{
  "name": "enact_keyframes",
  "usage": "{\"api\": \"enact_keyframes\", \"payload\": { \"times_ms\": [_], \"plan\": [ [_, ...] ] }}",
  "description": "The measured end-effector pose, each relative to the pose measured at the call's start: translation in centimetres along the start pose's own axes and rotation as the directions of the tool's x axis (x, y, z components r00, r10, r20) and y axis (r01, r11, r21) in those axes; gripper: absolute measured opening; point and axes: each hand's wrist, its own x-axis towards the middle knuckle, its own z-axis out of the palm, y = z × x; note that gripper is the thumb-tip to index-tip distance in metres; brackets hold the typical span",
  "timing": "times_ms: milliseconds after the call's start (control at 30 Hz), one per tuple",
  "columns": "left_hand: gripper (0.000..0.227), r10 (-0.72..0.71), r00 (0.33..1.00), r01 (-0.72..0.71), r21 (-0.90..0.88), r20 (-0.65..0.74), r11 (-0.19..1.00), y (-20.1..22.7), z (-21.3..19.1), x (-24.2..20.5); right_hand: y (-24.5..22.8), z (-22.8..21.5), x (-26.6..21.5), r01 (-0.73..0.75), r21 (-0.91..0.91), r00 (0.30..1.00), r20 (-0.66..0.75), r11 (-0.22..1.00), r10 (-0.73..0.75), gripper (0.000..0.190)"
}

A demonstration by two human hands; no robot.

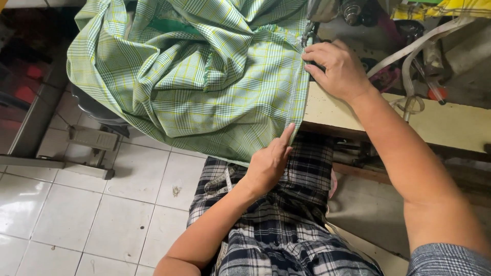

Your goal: Sewing the edges of a large green checkered fabric using an industrial sewing machine.

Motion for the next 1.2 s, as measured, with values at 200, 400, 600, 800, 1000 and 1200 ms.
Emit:
{"api": "enact_keyframes", "payload": {
  "times_ms": [200, 400, 600, 800, 1000, 1200],
  "plan": [
    [0.087, -0.091, 0.971, 0.087, 0.028, 0.222, 0.996, 0.8, -1.2, 1.3, 0.0, -0.3, -0.6, 0.060, -0.126, 0.998, 0.009, 0.990, -0.059, 0.028],
    [0.094, -0.056, 0.969, 0.022, 0.143, 0.241, 0.989, 0.2, -1.8, 2.0, -0.3, -0.6, -0.5, 0.052, -0.151, 0.999, 0.024, 0.987, -0.048, 0.030],
    [0.056, 0.136, 0.980, -0.187, 0.459, 0.143, 0.868, 1.6, -5.9, 5.2, 0.0, -0.8, -0.5, 0.079, -0.158, 0.996, 0.052, 0.984, -0.072, 0.034],
    [0.045, 0.318, 0.941, -0.337, 0.408, 0.117, 0.848, 2.2, -6.7, 7.1, 1.4, 0.3, -1.3, -0.010, -0.153, 0.998, 0.053, 0.988, 0.018, 0.035],
    [0.051, 0.286, 0.940, -0.339, 0.402, 0.186, 0.851, 2.2, -6.8, 7.6, 1.4, 0.4, -1.3, -0.043, -0.117, 0.996, 0.068, 0.992, 0.051, 0.041],
    [0.049, 0.269, 0.942, -0.328, 0.388, 0.199, 0.861, 2.1, -7.5, 8.4, 1.9, 0.3, -0.9, 0.013, -0.188, 0.995, 0.100, 0.982, 0.006, 0.043]
  ]
}}
